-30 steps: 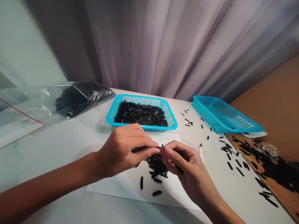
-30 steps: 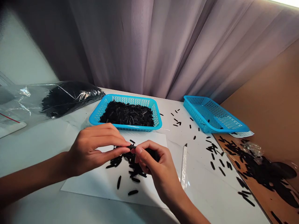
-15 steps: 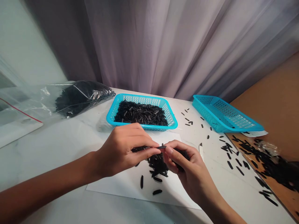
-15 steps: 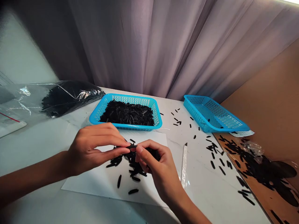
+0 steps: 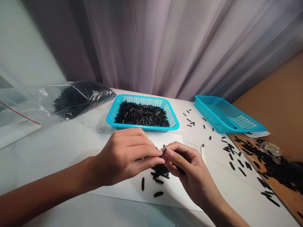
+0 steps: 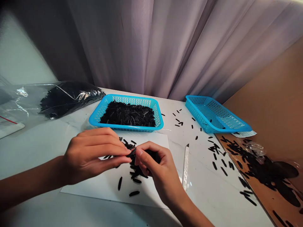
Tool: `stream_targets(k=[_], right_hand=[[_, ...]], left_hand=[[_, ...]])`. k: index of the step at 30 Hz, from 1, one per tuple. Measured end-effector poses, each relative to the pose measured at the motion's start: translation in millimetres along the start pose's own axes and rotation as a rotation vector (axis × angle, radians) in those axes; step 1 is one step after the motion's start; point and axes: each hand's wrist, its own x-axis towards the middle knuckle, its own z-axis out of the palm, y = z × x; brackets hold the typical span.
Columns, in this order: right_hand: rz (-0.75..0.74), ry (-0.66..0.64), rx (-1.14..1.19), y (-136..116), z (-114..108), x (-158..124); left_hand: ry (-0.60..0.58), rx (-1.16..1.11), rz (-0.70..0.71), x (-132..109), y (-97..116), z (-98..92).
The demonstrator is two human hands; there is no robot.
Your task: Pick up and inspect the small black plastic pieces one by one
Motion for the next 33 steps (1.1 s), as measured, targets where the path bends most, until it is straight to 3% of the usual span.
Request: stream_targets(k=[14, 33], right_hand=[[0.014, -0.043, 0.073, -2.7, 2.2, -2.2], [-0.002, -0.030, 0.137, -3.5, 5.4, -1.5]], left_hand=[[-0.053, 0.267, 0.190, 3.6, 16.6, -9.1], [-0.038, 0.343, 0.186, 7.6, 19.1, -11.1]])
